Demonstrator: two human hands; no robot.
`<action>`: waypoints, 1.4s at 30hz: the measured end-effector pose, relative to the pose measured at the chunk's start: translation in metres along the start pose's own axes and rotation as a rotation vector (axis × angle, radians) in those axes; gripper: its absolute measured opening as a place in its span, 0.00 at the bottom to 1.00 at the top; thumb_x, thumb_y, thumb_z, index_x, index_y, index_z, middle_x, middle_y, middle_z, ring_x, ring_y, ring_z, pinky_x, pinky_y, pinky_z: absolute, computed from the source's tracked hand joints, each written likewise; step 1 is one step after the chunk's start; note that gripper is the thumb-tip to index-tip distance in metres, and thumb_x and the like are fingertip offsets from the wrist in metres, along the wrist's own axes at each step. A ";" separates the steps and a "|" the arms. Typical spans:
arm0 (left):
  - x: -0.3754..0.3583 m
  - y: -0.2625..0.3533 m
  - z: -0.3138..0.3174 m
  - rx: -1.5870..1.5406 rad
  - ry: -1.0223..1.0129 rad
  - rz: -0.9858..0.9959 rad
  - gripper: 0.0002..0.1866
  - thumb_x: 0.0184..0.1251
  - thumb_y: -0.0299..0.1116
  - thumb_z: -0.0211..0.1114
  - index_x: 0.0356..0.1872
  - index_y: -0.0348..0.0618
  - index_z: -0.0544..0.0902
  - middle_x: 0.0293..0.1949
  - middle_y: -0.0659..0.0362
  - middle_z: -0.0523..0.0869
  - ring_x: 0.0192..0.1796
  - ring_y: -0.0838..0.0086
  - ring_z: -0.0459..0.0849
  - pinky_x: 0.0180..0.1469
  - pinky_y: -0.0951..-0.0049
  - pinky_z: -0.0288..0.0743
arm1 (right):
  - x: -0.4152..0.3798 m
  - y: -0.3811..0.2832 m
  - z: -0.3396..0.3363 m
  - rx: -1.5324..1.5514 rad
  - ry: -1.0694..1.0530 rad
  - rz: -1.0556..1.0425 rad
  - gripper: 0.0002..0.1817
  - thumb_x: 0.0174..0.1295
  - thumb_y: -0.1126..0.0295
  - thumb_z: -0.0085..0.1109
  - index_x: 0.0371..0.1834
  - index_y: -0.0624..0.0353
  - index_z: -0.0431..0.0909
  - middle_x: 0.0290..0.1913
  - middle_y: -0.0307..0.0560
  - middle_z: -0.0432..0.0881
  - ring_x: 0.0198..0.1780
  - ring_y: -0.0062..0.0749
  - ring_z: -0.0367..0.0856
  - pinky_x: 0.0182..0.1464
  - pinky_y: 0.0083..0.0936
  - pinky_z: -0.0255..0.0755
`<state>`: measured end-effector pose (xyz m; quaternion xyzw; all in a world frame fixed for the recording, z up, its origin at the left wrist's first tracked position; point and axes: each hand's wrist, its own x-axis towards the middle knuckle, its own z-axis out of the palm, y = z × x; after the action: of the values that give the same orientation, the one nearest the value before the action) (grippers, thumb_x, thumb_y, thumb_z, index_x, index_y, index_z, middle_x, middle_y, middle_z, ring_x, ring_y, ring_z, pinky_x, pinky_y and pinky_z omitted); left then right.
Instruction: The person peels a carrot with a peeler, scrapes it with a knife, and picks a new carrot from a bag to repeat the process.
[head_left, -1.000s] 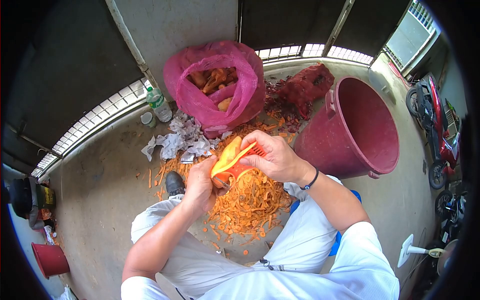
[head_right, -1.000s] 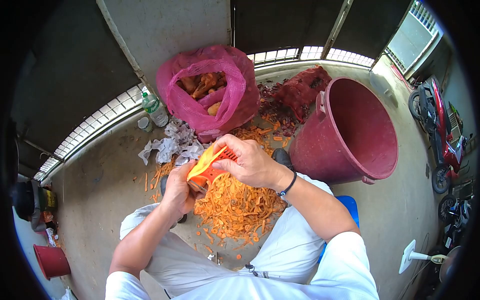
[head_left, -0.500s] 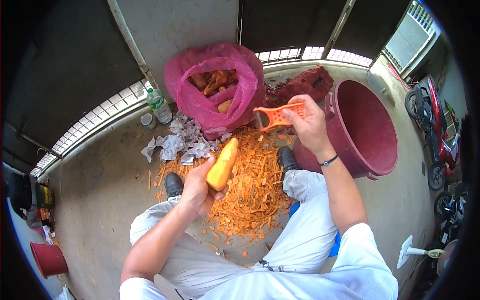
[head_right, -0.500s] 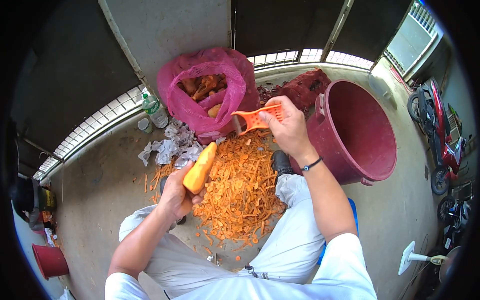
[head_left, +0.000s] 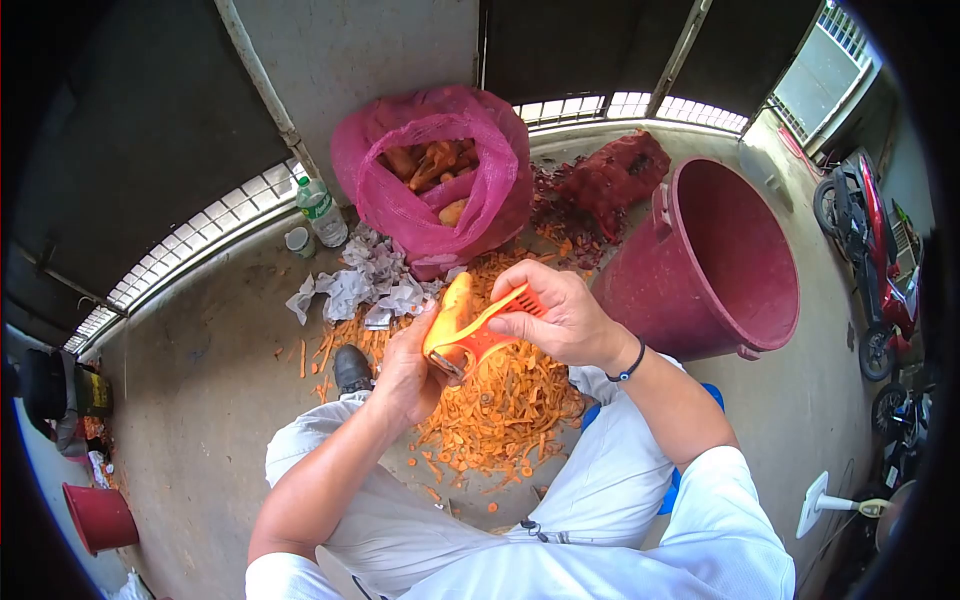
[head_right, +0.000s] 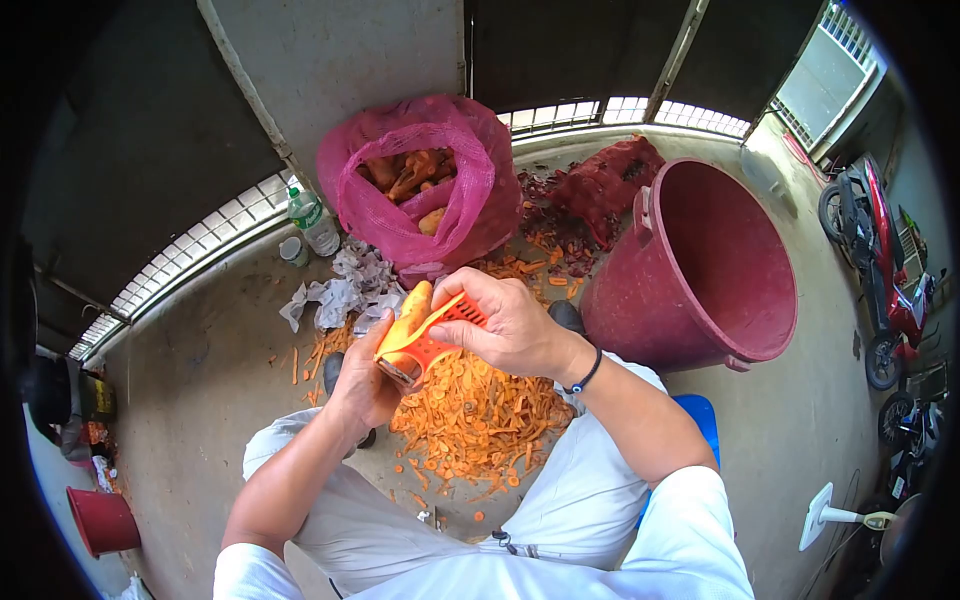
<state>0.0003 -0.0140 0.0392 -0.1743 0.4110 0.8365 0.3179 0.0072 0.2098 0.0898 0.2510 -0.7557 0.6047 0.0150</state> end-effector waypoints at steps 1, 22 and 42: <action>0.000 0.002 -0.003 0.007 -0.042 -0.018 0.20 0.79 0.54 0.60 0.52 0.48 0.82 0.36 0.61 0.87 0.31 0.75 0.83 0.26 0.70 0.70 | 0.000 0.001 0.000 0.000 0.001 0.001 0.11 0.69 0.74 0.70 0.50 0.61 0.78 0.38 0.36 0.85 0.41 0.14 0.81 0.44 0.18 0.77; -0.014 0.007 -0.006 0.080 -0.158 -0.161 0.21 0.81 0.51 0.54 0.55 0.44 0.79 0.36 0.56 0.83 0.28 0.71 0.76 0.28 0.68 0.67 | 0.005 0.047 -0.070 -0.222 0.464 0.112 0.11 0.68 0.75 0.68 0.50 0.63 0.78 0.40 0.42 0.87 0.42 0.20 0.85 0.47 0.22 0.80; -0.023 0.010 -0.011 0.161 -0.212 -0.143 0.20 0.79 0.53 0.60 0.50 0.44 0.82 0.32 0.58 0.84 0.22 0.74 0.77 0.20 0.73 0.64 | 0.010 0.032 -0.069 -0.518 0.252 0.138 0.09 0.69 0.76 0.66 0.48 0.62 0.79 0.39 0.39 0.86 0.42 0.16 0.83 0.46 0.20 0.78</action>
<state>0.0114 -0.0364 0.0511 -0.0875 0.4272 0.7899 0.4312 -0.0340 0.2746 0.0823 0.1098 -0.8922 0.4180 0.1312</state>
